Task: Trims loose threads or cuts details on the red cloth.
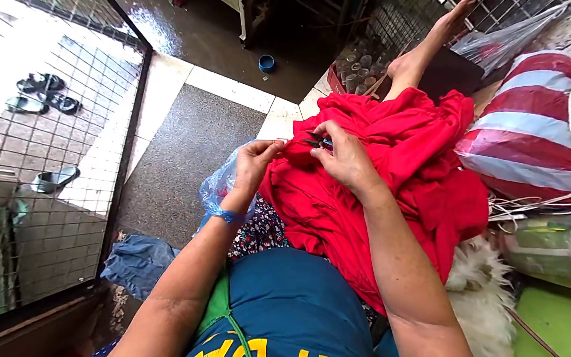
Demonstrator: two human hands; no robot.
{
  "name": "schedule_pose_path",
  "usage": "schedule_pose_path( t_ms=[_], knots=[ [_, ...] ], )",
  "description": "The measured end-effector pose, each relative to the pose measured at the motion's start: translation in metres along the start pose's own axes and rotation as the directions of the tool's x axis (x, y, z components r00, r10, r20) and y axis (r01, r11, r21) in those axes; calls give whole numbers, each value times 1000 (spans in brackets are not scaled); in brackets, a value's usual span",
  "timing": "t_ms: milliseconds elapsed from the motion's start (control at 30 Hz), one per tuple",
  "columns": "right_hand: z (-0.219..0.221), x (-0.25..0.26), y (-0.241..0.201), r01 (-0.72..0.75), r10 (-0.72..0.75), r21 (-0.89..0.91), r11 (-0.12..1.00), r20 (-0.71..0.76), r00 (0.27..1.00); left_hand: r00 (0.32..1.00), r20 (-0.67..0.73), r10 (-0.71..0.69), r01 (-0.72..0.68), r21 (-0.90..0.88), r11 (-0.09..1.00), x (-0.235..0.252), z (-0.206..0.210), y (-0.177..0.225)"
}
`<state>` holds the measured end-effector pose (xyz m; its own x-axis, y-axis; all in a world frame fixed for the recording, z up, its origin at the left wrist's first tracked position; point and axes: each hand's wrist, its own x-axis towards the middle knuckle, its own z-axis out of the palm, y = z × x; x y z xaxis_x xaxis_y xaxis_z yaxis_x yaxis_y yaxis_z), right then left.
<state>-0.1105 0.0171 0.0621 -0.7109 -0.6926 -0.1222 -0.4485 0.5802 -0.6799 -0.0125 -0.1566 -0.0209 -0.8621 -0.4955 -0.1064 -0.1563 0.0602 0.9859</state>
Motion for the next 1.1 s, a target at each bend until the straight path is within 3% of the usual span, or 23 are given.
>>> schedule_pose_path(
  t_ms=[67,167,300,600,733,800,867,933,1033,1100],
  knots=[
    [6,-2,-3,89,-88,-76,993,22,996,998,-49,-27,24,-60,998,-6,-7,5],
    [22,-1,-5,173,-173,-131,976,17,985,997,-53,58,-61,-60,996,-13,-10,5],
    [40,1,-10,203,-215,-196,959,-44,976,976,-89,199,-203,-31,979,-15,-8,2],
    [58,4,-11,229,-270,-310,923,-96,958,967,-63,245,-243,44,969,-19,-7,9],
    [44,7,-16,103,-112,-120,987,-67,991,971,-17,240,-238,86,968,-21,-12,20],
    [36,10,-15,42,-37,73,996,-65,997,965,172,198,-226,163,960,-27,-19,33],
    [34,13,-9,24,-11,198,980,-68,998,886,439,150,-264,212,941,-37,-21,52],
    [33,12,-7,30,-34,221,975,12,999,751,642,155,-341,175,924,-52,-16,66],
    [39,8,-18,-24,8,61,998,251,968,560,796,231,-443,52,895,-66,-5,72],
    [48,4,-26,-17,39,-87,996,262,964,492,840,227,-484,47,874,-72,-4,77]
  ],
)
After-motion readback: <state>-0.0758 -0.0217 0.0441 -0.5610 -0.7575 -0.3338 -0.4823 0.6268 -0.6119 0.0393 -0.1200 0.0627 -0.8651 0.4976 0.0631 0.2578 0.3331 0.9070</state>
